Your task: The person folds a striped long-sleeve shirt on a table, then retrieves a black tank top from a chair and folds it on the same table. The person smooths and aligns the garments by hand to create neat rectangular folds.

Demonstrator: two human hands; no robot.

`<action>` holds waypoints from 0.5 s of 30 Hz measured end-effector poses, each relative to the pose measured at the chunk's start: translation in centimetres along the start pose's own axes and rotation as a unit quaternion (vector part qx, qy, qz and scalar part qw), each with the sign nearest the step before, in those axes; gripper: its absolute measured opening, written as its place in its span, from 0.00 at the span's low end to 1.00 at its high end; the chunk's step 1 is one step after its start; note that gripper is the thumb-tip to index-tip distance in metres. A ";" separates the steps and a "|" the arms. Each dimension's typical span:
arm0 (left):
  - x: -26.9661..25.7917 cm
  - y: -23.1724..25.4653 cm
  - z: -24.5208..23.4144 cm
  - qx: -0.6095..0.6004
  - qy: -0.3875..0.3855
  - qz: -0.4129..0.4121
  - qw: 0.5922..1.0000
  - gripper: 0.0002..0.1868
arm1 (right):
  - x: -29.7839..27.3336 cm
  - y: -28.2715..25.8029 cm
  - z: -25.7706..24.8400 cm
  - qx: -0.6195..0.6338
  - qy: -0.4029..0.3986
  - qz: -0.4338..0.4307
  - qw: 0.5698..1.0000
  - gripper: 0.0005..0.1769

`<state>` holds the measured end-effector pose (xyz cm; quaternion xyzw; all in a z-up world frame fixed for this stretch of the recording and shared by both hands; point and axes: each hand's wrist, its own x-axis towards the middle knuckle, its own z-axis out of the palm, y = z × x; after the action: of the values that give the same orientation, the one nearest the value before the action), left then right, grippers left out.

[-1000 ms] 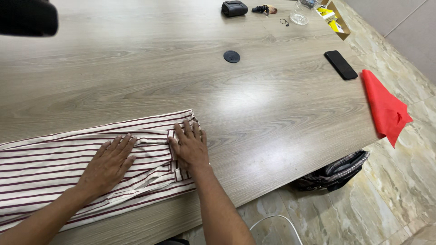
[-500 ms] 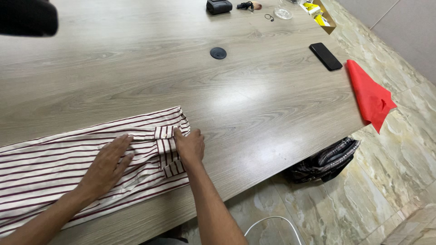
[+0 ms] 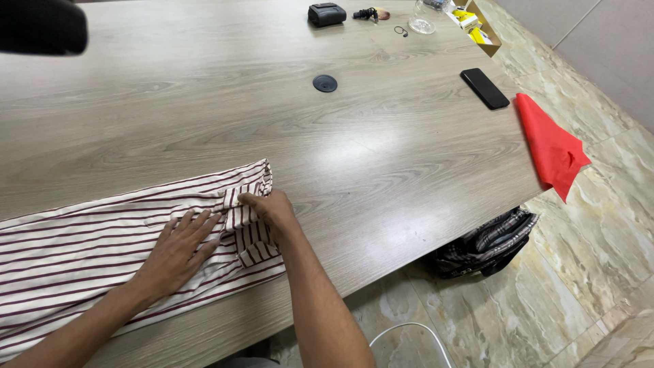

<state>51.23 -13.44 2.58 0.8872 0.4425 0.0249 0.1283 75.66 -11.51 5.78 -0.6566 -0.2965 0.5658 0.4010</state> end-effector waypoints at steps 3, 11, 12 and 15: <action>0.3 -0.2 0.2 -0.018 -0.006 -0.012 1.000 0.35 | 0.8 0.7 -0.7 0.021 -0.040 -0.014 0.999 0.20; 0.5 2.0 -2.1 -0.074 0.085 -0.007 0.994 0.34 | -0.2 -0.8 0.2 -0.222 0.061 -0.111 0.967 0.26; 0.6 2.8 -2.7 -0.110 0.101 -0.012 0.989 0.35 | -0.5 -1.1 0.4 -0.244 0.066 -0.129 0.959 0.27; 1.3 5.3 -4.5 -0.320 0.007 -0.083 0.944 0.40 | -1.2 -2.0 0.8 -0.217 0.019 -0.121 0.968 0.32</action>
<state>55.38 -14.55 8.12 0.7595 0.4840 0.1603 0.4039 74.78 -11.35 8.07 -0.6976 -0.4819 0.4226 0.3201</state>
